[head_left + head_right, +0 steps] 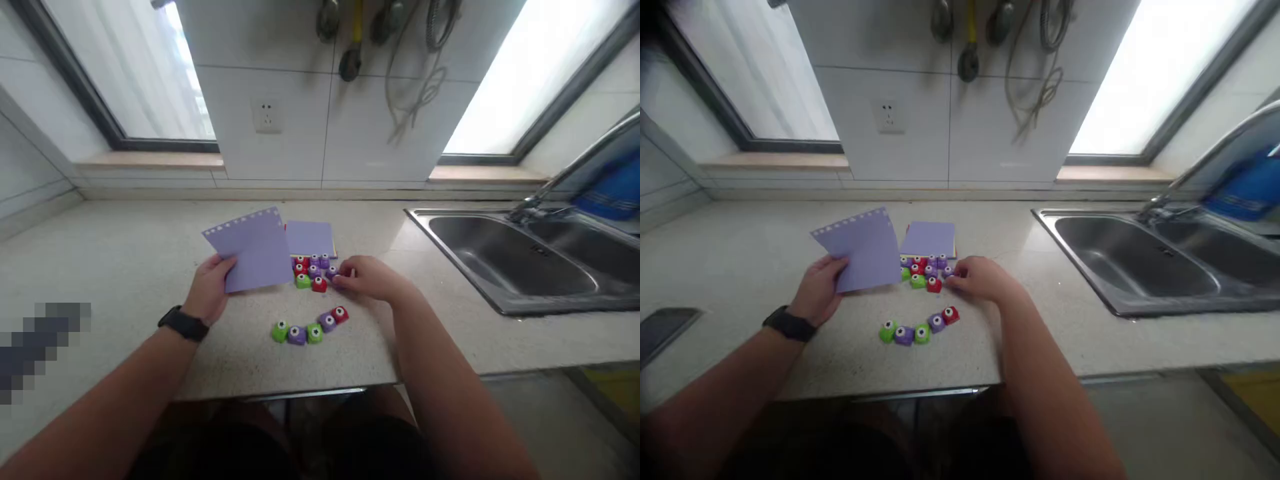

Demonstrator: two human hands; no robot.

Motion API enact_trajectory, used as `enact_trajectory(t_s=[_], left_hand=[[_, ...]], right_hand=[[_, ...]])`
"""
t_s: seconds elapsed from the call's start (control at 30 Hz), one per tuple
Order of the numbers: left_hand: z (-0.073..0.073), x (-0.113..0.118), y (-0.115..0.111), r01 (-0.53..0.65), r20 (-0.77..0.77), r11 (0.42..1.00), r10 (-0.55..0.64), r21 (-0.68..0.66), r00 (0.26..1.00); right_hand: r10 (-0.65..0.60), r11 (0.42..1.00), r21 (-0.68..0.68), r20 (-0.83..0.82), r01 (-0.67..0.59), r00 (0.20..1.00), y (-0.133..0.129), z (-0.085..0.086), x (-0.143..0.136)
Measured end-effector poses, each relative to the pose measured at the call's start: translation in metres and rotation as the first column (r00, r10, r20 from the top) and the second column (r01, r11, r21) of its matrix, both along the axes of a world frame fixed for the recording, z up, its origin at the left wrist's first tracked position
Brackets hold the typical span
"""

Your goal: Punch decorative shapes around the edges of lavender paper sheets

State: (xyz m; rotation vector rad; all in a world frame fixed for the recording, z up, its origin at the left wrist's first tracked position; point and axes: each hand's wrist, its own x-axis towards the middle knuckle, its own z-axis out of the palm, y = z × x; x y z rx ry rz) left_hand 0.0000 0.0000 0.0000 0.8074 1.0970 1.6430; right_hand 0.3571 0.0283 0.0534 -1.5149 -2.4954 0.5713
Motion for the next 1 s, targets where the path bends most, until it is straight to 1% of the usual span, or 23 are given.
enact_trajectory(t_s=[0.1, 0.2, 0.3, 0.4, 0.5, 0.6, 0.67, 0.77, 0.8, 0.87, 0.93, 1.0], left_hand=[[0.0, 0.001, 0.001, -0.005, 0.007, 1.0, 0.005, -0.007, 1.0], [0.001, 0.002, 0.001, -0.002, 0.014, 1.0, 0.002, 0.0, 1.0], [0.002, 0.003, 0.0, -0.003, 0.018, 1.0, 0.003, 0.011, 1.0], [0.003, 0.004, -0.001, 0.002, 0.01, 1.0, -0.002, 0.016, 1.0], [0.002, 0.004, 0.0, 0.004, 0.006, 1.0, -0.004, 0.026, 1.0], [0.001, 0.003, 0.0, 0.007, 0.011, 0.999, -0.008, 0.036, 1.0], [0.0, 0.003, 0.001, 0.009, 0.01, 0.999, -0.009, 0.036, 1.0], [0.001, 0.003, 0.0, 0.014, 0.003, 1.0, -0.014, 0.021, 1.0], [0.001, 0.004, 0.0, 0.019, 0.001, 1.0, -0.019, 0.016, 1.0], [0.001, 0.004, 0.0, 0.029, -0.003, 1.0, -0.029, 0.007, 1.0], [0.001, 0.004, 0.0, 0.03, -0.011, 1.0, -0.03, 0.0, 0.999], [0.001, 0.004, 0.0, 0.03, -0.015, 1.0, -0.03, -0.004, 0.999]], right_hand=[[-0.064, 0.995, -0.082, -0.06, 0.059, 0.996, 0.0, 0.0, 0.002], [-0.119, 0.987, -0.126, -0.138, 0.101, 0.983, -0.001, -0.004, 0.0], [-0.13, 0.985, -0.139, -0.241, 0.098, 0.962, 0.0, -0.009, -0.003], [-0.113, 0.988, -0.138, -0.333, 0.07, 0.936, 0.001, -0.014, -0.004], [-0.123, 0.991, -0.104, -0.433, 0.087, 0.893, 0.004, -0.014, -0.001], [-0.207, 0.978, -0.134, -0.524, 0.16, 0.826, 0.005, -0.009, 0.002], [-0.263, 0.965, -0.159, -0.535, 0.21, 0.803, 0.005, -0.004, 0.004], [-0.278, 0.96, -0.132, -0.477, 0.246, 0.834, 0.004, 0.0, 0.005], [-0.263, 0.965, -0.119, -0.457, 0.234, 0.85, 0.003, 0.0, 0.005], [-0.199, 0.98, -0.105, -0.44, 0.17, 0.875, 0.001, -0.001, 0.005], [-0.104, 0.993, -0.102, -0.434, 0.066, 0.895, -0.002, -0.001, 0.004], [-0.008, 0.992, -0.12, -0.411, -0.045, 0.912, -0.005, -0.001, 0.004]])
